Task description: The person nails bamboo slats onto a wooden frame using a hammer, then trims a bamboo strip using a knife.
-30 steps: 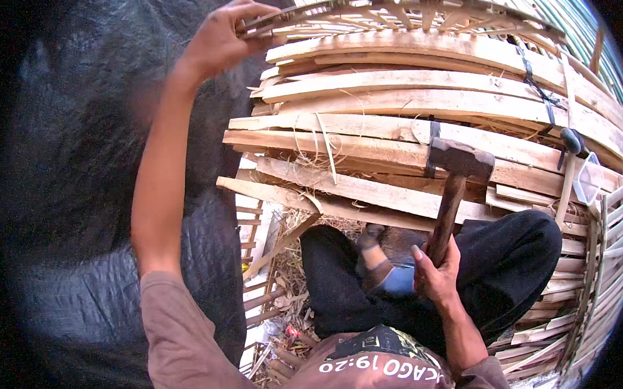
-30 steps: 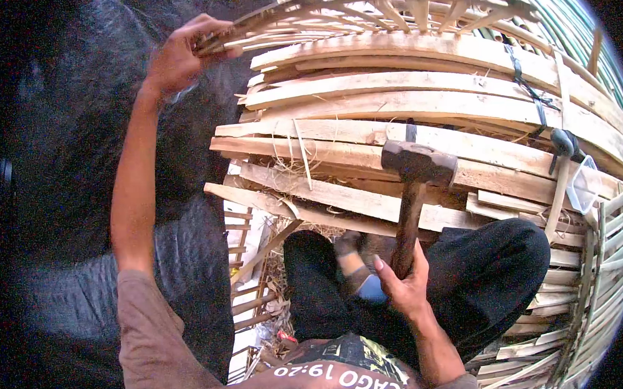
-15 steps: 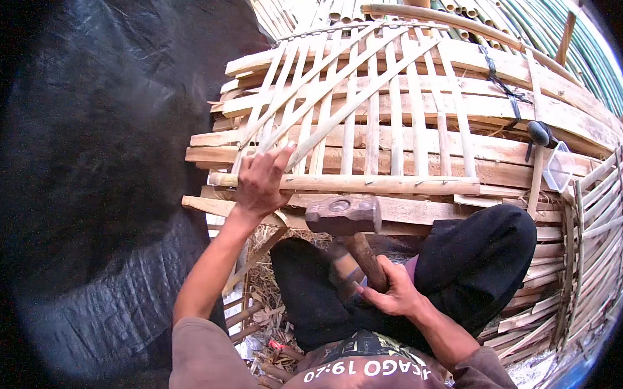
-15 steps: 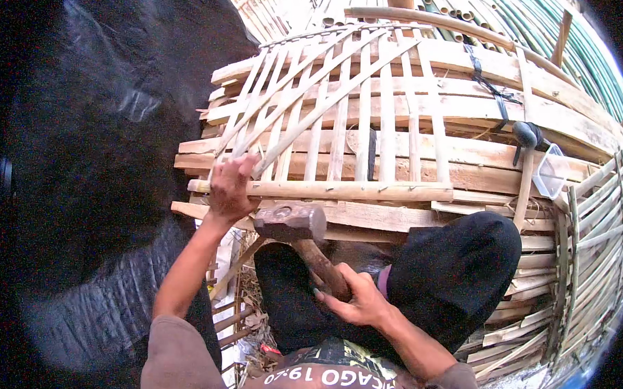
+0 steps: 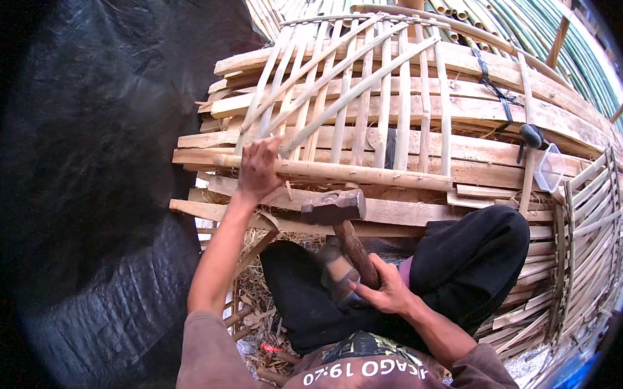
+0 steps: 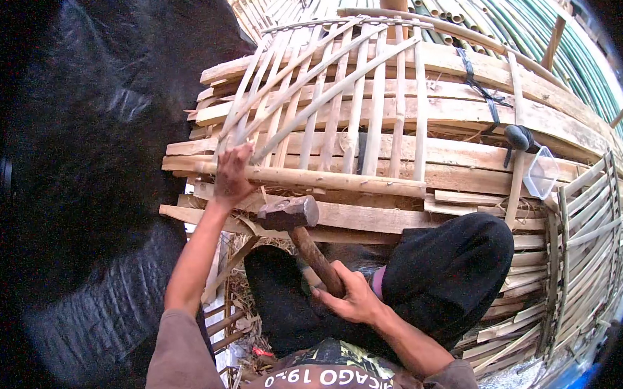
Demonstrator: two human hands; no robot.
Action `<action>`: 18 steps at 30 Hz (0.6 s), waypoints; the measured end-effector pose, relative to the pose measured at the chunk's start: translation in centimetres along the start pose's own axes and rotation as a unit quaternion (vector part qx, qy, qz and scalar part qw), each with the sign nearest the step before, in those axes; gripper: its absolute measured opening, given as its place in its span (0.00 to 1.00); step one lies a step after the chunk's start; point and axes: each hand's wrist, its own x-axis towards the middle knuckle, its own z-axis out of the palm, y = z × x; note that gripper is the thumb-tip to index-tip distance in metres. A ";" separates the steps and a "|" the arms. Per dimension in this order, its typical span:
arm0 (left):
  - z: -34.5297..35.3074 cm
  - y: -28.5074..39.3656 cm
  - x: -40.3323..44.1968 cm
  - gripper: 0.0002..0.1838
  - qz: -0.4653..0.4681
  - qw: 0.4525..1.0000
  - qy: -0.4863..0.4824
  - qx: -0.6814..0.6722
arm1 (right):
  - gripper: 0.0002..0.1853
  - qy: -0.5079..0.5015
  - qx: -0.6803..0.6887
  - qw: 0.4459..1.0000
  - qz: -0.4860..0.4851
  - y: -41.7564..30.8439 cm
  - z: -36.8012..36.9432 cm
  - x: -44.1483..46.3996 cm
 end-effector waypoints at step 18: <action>5.2 2.9 13.0 0.46 -0.138 0.982 -0.125 -0.031 | 0.18 0.073 0.131 0.988 0.021 0.9 0.2 -0.1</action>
